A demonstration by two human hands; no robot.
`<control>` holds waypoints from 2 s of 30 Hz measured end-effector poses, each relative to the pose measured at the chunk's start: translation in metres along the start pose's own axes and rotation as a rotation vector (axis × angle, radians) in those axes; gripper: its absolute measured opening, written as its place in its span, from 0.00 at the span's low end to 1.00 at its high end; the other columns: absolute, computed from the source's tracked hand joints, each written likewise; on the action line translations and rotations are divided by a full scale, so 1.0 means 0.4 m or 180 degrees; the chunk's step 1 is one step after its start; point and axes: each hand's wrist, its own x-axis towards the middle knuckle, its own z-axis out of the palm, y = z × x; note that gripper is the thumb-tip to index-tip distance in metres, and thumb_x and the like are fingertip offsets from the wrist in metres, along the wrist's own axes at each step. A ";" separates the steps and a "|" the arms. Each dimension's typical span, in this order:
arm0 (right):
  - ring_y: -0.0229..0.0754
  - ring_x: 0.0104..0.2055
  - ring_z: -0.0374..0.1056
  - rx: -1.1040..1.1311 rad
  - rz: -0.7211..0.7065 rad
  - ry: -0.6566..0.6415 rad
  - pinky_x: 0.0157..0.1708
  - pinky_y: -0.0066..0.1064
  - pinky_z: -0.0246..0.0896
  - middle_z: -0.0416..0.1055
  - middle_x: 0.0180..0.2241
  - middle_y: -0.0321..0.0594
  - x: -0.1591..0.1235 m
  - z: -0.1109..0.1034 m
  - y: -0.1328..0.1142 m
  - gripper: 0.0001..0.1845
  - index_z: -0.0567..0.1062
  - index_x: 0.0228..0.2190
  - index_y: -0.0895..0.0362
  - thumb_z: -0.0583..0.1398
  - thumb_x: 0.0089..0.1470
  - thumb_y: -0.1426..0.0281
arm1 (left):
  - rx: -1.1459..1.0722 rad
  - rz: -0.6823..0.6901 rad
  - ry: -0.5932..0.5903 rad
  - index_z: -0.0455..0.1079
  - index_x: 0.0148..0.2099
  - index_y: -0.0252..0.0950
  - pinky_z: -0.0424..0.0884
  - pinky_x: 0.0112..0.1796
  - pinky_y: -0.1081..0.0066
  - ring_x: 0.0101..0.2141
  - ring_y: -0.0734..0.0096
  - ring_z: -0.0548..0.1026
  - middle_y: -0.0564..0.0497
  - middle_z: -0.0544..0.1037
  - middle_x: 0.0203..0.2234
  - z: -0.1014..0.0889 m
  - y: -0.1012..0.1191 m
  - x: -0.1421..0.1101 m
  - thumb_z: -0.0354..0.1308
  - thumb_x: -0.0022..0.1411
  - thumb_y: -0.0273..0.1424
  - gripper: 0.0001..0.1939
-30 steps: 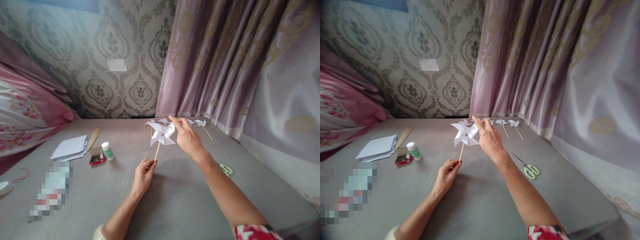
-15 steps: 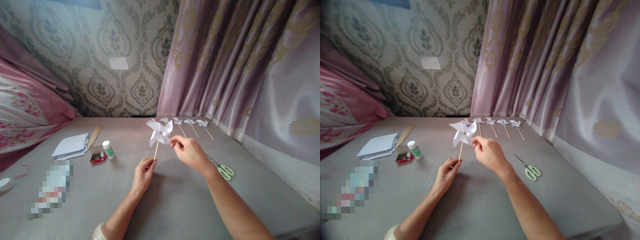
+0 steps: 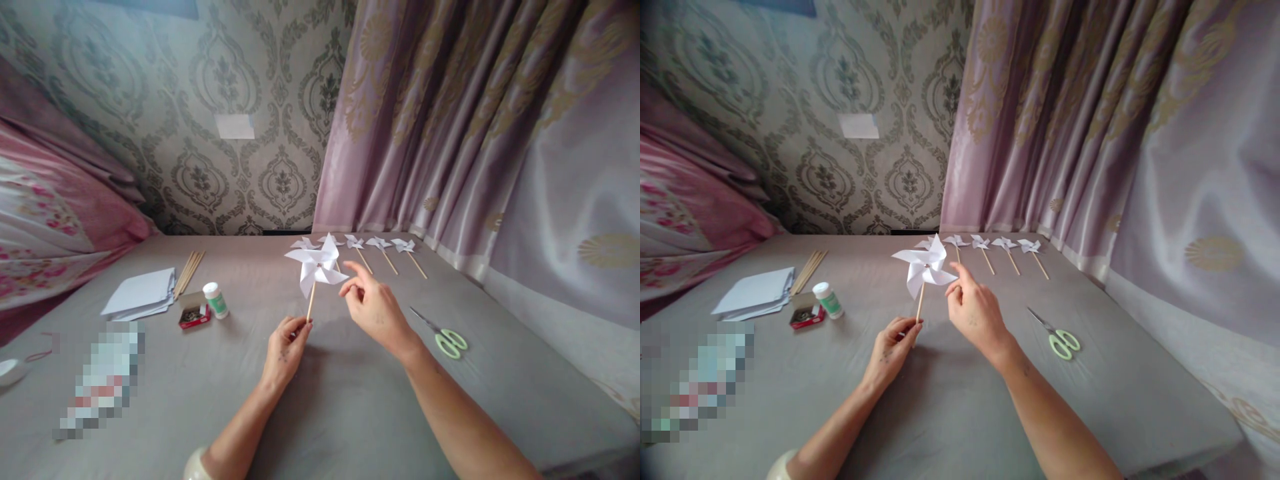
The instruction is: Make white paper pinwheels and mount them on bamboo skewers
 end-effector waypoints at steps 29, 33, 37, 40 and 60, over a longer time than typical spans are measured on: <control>0.38 0.31 0.71 0.0810 0.0486 -0.0797 0.33 0.26 0.61 0.77 0.30 0.40 -0.118 0.224 0.028 0.06 0.77 0.31 0.57 0.59 0.53 0.70 | -0.0984 -0.1109 0.0584 0.76 0.33 0.30 0.60 0.23 0.76 0.21 0.75 0.65 0.50 0.74 0.21 -0.012 0.030 0.016 0.67 0.38 0.50 0.28; 0.37 0.30 0.70 0.0930 0.0510 -0.0638 0.31 0.26 0.60 0.77 0.30 0.40 -0.117 0.231 0.031 0.06 0.77 0.30 0.58 0.59 0.51 0.71 | -0.1008 -0.1157 0.0490 0.76 0.32 0.30 0.59 0.23 0.76 0.21 0.77 0.65 0.51 0.73 0.19 -0.008 0.032 0.014 0.68 0.38 0.49 0.26; 0.37 0.30 0.70 0.1064 0.0579 -0.0525 0.31 0.25 0.60 0.77 0.29 0.39 -0.117 0.235 0.035 0.06 0.77 0.29 0.58 0.59 0.51 0.71 | -0.0970 -0.1116 0.0359 0.76 0.30 0.31 0.58 0.22 0.77 0.20 0.78 0.63 0.52 0.72 0.19 -0.006 0.026 0.013 0.67 0.39 0.49 0.25; 0.37 0.29 0.70 0.1198 0.0623 -0.0526 0.31 0.25 0.60 0.77 0.28 0.39 -0.119 0.239 0.040 0.06 0.77 0.29 0.59 0.59 0.51 0.71 | -0.0912 -0.1135 0.0309 0.75 0.29 0.31 0.58 0.22 0.76 0.20 0.77 0.63 0.53 0.71 0.18 -0.006 0.024 0.014 0.67 0.39 0.49 0.25; 0.40 0.31 0.72 0.1352 0.0687 -0.0938 0.32 0.27 0.62 0.78 0.29 0.42 -0.095 0.263 0.042 0.09 0.79 0.29 0.60 0.59 0.51 0.69 | -0.0837 -0.1205 0.0403 0.73 0.26 0.30 0.53 0.20 0.76 0.17 0.79 0.59 0.55 0.66 0.14 -0.010 0.013 0.011 0.62 0.43 0.53 0.27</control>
